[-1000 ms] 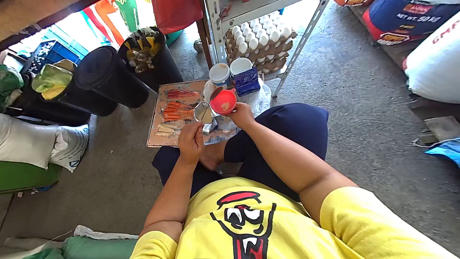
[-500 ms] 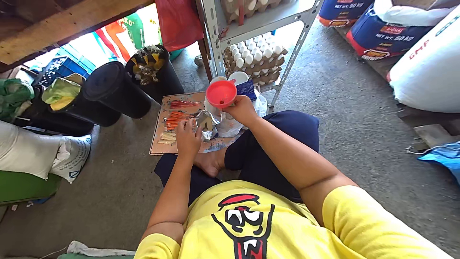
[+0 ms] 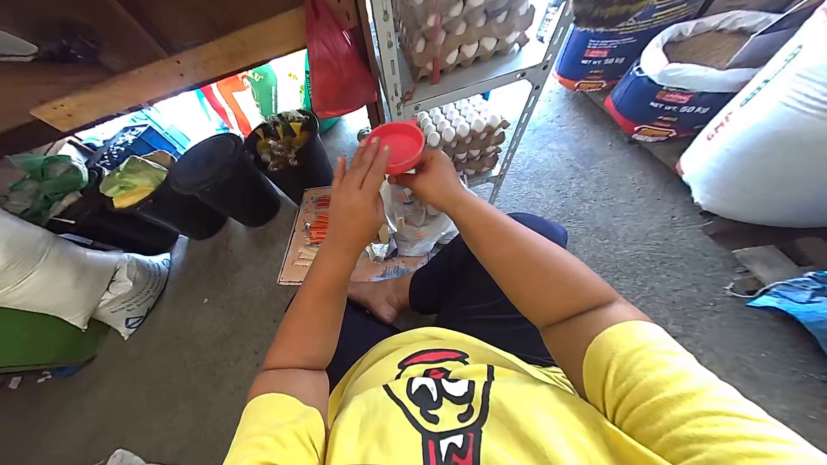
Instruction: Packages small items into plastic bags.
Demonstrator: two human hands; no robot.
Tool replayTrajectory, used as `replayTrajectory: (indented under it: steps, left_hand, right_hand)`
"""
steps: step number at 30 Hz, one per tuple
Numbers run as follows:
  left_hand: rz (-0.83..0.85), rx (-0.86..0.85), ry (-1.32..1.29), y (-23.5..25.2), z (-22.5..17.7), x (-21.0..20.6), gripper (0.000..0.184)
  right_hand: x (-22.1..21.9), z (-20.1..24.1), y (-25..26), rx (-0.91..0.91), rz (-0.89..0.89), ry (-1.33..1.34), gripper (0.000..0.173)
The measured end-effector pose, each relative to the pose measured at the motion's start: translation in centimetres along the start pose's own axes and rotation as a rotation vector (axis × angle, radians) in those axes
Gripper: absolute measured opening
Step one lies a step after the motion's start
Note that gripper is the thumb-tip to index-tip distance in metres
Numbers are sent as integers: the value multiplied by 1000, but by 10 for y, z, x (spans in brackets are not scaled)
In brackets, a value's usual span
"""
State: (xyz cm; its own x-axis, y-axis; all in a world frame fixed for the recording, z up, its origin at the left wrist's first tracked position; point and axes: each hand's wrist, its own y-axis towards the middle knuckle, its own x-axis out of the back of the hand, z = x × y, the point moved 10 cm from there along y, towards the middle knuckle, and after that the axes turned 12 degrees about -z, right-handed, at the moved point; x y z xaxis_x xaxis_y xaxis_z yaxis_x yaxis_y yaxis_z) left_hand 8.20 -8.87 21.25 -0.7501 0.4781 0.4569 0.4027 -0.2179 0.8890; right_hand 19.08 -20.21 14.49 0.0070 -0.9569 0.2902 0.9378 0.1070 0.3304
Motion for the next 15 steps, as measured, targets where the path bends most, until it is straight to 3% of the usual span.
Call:
replayTrajectory:
  steps: [3, 6, 9, 10, 12, 15]
  left_hand:
    - [-151, -29, 17, 9, -6, 19, 48]
    - [-40, 5, 6, 16, -5, 11, 48]
    - [-198, 13, -4, 28, -4, 32, 47]
    - [-152, 12, 0, 31, -5, 29, 50]
    - [-34, 95, -22, 32, 2, 18, 57]
    - [-87, 352, -222, 29, 27, 22, 71]
  right_hand:
    - [4, 14, 7, 54, 3, 13, 23]
    - [6, 24, 13, 32, 11, 7, 23]
    - [6, 33, 22, 56, 22, 28, 21]
    - [6, 38, 24, 66, 28, 46, 21]
    - [6, 43, 29, 71, 36, 31, 23]
    - [15, 57, 39, 107, 29, 29, 22]
